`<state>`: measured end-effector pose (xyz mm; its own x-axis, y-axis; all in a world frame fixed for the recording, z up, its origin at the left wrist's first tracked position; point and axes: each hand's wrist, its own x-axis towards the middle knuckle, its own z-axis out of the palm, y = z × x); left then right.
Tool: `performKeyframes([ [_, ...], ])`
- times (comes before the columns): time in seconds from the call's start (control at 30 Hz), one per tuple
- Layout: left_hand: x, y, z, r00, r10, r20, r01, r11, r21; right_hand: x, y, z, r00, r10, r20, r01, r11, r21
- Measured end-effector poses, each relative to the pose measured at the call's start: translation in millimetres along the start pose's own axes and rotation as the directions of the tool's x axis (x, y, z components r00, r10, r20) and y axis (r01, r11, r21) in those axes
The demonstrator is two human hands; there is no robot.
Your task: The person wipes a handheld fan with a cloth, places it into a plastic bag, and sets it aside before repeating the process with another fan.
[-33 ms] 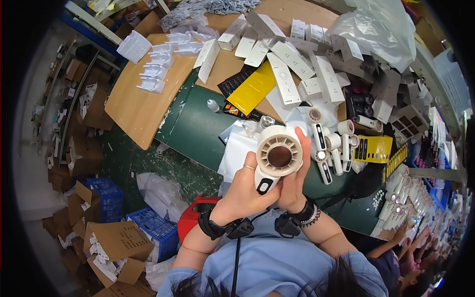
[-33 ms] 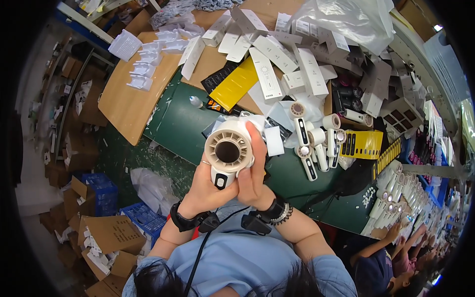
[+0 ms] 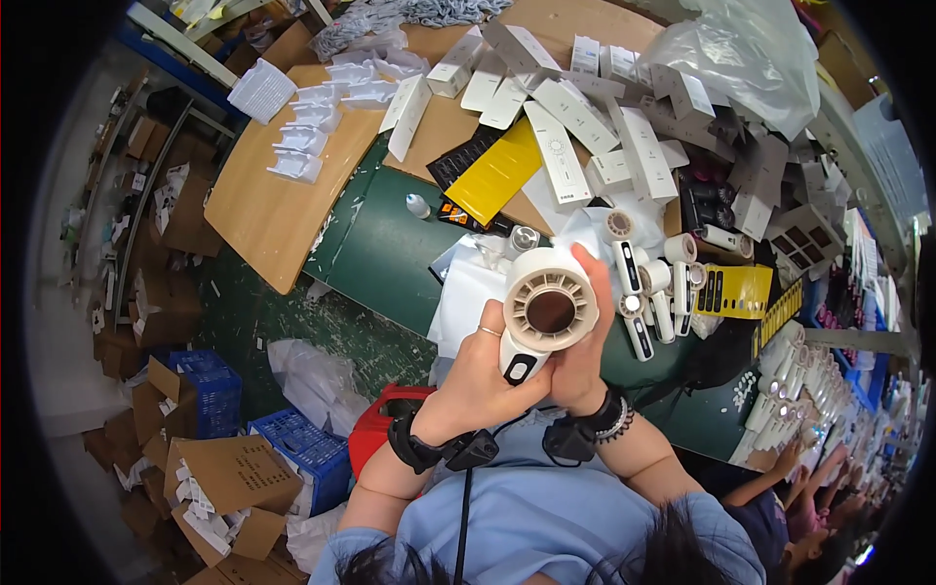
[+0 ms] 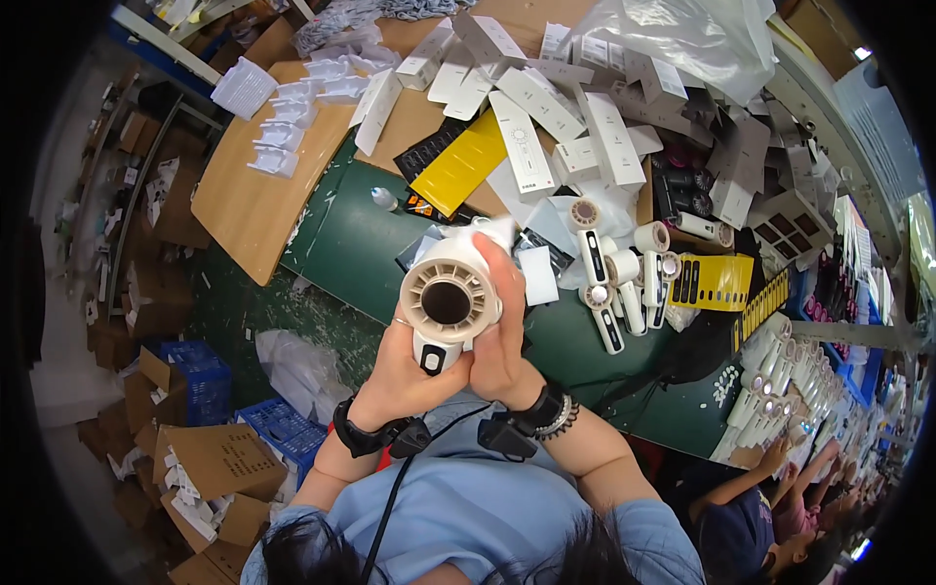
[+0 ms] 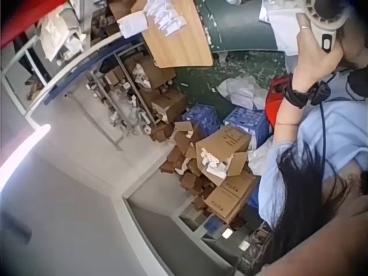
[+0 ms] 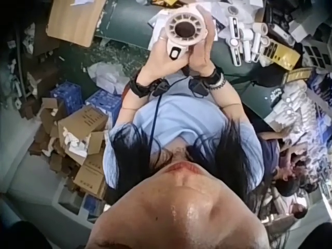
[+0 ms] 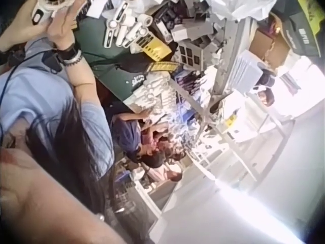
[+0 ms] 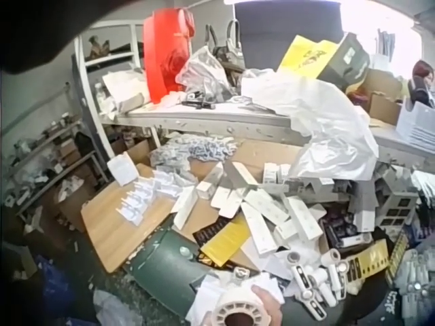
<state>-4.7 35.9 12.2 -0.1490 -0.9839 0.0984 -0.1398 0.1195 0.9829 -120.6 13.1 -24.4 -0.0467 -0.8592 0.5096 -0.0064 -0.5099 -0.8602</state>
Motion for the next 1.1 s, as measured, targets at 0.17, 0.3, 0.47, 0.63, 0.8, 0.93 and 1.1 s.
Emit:
performKeyframes([
  [0.17,-9,1,-6,0.999,-0.005,0.054,0.002,0.998,0.061,34,10,-7,0.958,-0.014,0.286,-0.085,0.940,0.330],
  [0.3,-11,-3,-2,0.995,-0.073,0.065,0.066,0.993,0.098,46,18,-9,0.868,0.180,0.462,-0.450,0.677,0.583],
  [0.47,-18,-19,-1,0.982,-0.151,0.112,0.141,0.986,0.092,40,33,-10,0.719,0.256,0.646,-0.695,0.258,0.672],
  [0.63,-17,-17,-3,0.971,-0.180,0.157,0.170,0.983,0.075,38,38,-12,0.620,0.281,0.733,-0.782,0.144,0.606],
  [0.8,-10,-19,-6,0.959,-0.229,0.167,0.240,0.970,-0.046,35,40,-11,0.667,0.496,0.556,-0.730,0.284,0.622],
  [0.93,-4,-29,-14,0.966,-0.248,0.070,0.253,0.964,-0.081,39,22,-14,0.847,0.524,0.091,-0.462,0.639,0.615],
  [1.1,-13,-35,-19,0.965,-0.249,0.078,0.248,0.968,0.028,23,11,-20,0.859,-0.188,0.476,0.320,0.923,-0.213],
])
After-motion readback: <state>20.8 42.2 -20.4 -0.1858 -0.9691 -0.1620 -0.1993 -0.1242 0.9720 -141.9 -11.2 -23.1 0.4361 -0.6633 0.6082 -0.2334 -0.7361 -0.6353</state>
